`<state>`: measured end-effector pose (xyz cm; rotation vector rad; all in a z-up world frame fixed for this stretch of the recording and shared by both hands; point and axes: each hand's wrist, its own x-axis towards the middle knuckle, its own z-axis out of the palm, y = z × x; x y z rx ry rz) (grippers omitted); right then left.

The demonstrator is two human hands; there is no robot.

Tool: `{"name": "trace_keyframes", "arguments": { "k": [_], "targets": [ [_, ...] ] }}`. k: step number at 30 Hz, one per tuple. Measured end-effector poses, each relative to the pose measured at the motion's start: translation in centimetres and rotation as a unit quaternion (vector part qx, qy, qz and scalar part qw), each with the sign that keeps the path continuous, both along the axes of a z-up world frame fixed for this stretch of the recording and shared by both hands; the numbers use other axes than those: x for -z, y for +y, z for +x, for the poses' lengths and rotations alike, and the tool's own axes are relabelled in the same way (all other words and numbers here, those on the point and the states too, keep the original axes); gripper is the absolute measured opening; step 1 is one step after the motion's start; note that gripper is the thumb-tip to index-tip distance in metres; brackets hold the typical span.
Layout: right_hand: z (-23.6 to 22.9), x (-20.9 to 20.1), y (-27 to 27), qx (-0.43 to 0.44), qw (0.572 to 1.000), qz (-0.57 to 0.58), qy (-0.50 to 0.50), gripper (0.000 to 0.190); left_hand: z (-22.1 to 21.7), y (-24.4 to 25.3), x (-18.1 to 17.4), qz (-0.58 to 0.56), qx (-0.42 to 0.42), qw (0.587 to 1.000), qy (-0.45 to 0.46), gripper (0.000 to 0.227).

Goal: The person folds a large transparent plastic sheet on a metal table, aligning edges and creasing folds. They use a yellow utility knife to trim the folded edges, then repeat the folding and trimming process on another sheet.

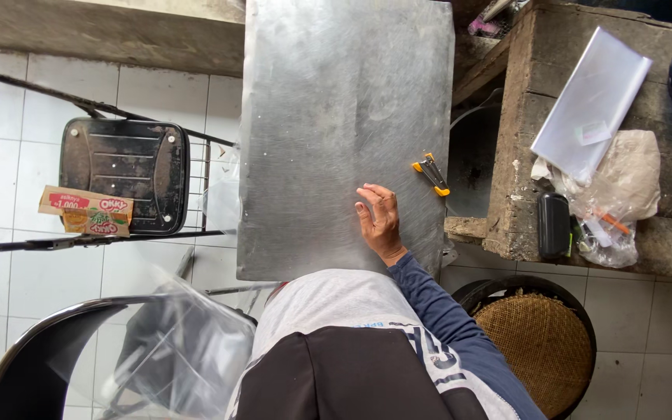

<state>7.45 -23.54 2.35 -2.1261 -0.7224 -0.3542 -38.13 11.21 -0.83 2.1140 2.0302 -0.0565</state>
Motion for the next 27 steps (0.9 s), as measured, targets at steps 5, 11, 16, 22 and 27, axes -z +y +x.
{"name": "trace_keyframes", "arguments": {
  "k": [5,11,16,22,27],
  "targets": [
    [0.7,-0.5,-2.3,0.039,0.999,-0.006,0.007,0.018,2.7,-3.1,-1.0,-0.064,-0.024,0.997,0.039,0.045],
    [5.8,-1.2,-9.8,0.138,0.989,-0.024,-0.045,0.016,3.1,-4.0,-0.8,-0.078,0.016,0.997,0.013,0.043],
    [13.6,-0.6,-19.5,0.271,0.952,-0.137,0.031,0.028,3.2,-5.9,0.7,-0.053,0.05,0.997,-0.015,0.042],
    [19.5,1.7,-26.7,0.375,0.863,-0.296,0.165,0.056,10.2,-4.2,1.4,-0.007,0.141,0.985,-0.1,0.043],
    [22.3,2.7,-27.6,0.412,0.816,-0.336,0.227,0.067,15.6,-4.7,2.1,-0.007,0.223,0.963,-0.148,0.038]
  ]
}}
